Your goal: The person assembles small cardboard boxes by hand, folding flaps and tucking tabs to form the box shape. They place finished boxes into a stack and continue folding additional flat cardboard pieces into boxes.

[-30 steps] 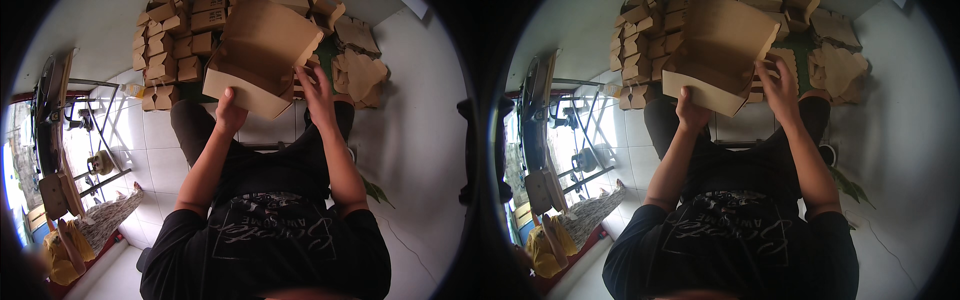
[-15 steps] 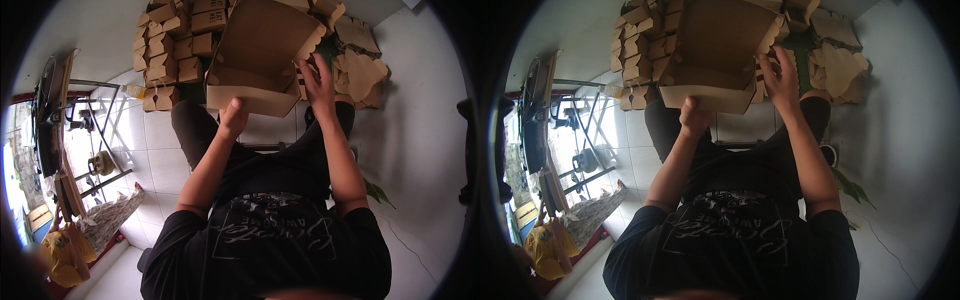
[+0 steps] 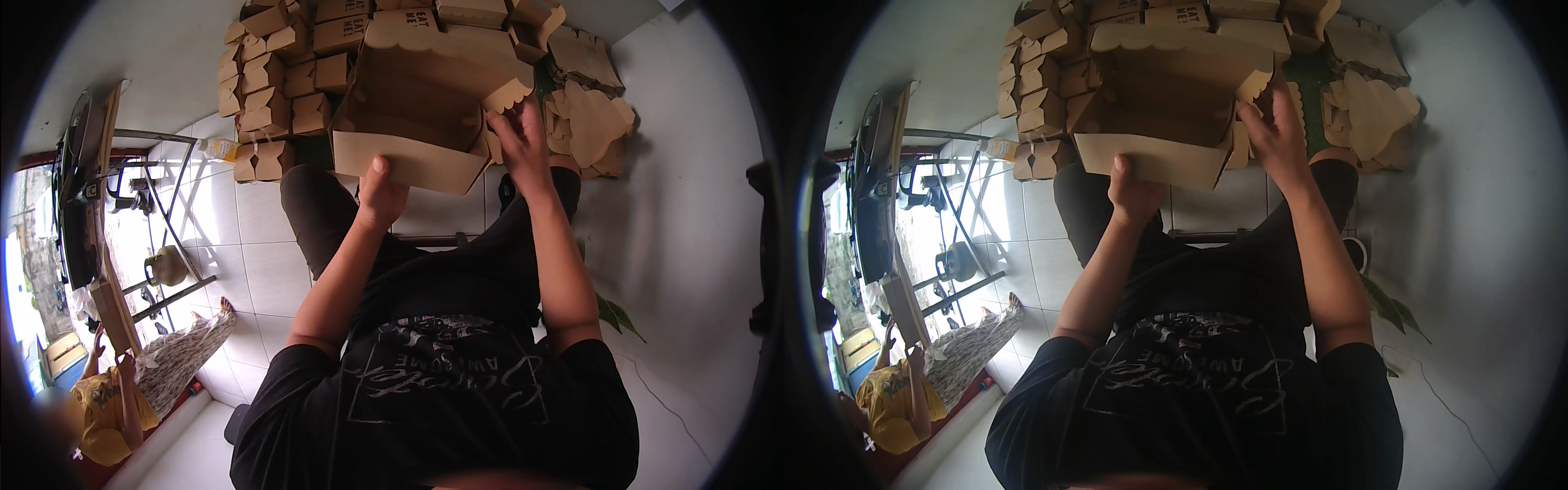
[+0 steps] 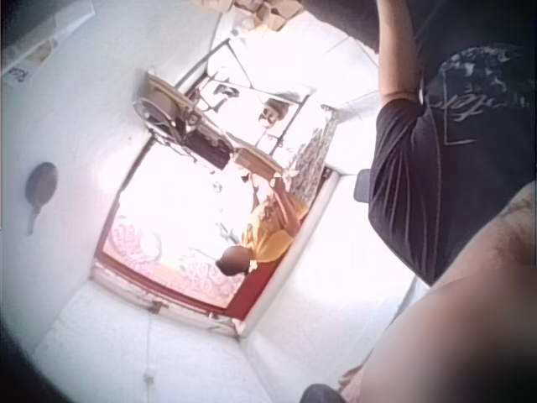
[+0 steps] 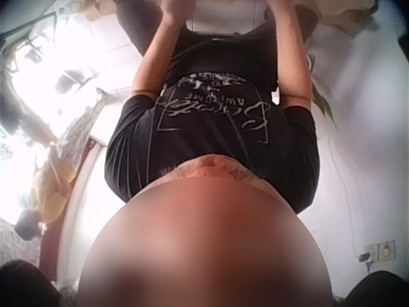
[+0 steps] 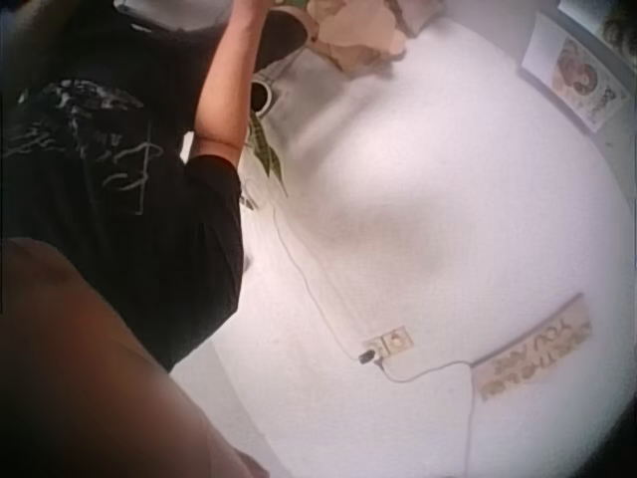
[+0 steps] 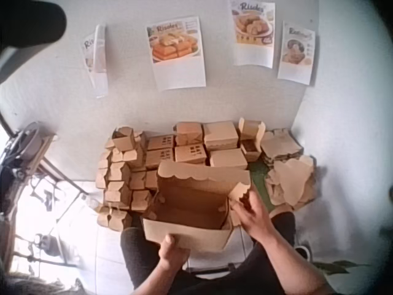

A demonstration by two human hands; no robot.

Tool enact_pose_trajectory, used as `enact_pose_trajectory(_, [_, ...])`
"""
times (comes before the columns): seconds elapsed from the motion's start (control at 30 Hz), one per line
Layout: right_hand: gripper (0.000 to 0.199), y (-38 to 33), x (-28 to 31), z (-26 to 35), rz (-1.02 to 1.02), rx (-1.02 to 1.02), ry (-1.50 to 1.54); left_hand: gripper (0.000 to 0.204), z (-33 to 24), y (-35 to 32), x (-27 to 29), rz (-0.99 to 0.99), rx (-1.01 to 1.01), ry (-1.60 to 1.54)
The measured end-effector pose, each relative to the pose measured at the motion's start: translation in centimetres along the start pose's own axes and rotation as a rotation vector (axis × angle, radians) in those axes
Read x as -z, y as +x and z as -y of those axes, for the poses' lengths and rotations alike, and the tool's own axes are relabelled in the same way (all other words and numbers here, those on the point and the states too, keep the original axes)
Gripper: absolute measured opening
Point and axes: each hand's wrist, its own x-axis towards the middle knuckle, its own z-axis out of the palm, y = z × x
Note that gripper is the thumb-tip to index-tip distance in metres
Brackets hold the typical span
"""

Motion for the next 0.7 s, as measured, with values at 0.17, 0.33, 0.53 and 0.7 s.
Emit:
enact_pose_trajectory(0.17, [0.060,0.5,0.2,-0.7,-0.014,0.043,-0.034,0.072,-0.4,0.1,-0.1,0.032,0.008,-0.018])
enact_pose_trajectory(0.33, [0.062,1.0,0.3,-1.1,-0.021,0.047,-0.126,0.072,-0.2,0.0,0.0,0.037,0.005,-0.006])
enact_pose_trajectory(0.53, [0.064,1.1,0.5,-1.3,-0.044,0.061,-0.154,0.074,0.0,-0.1,0.5,0.046,0.025,-0.060])
enact_pose_trajectory(0.7, [0.060,0.5,0.8,-0.4,0.054,0.087,-0.184,0.075,0.0,-0.3,0.2,0.017,0.007,-0.018])
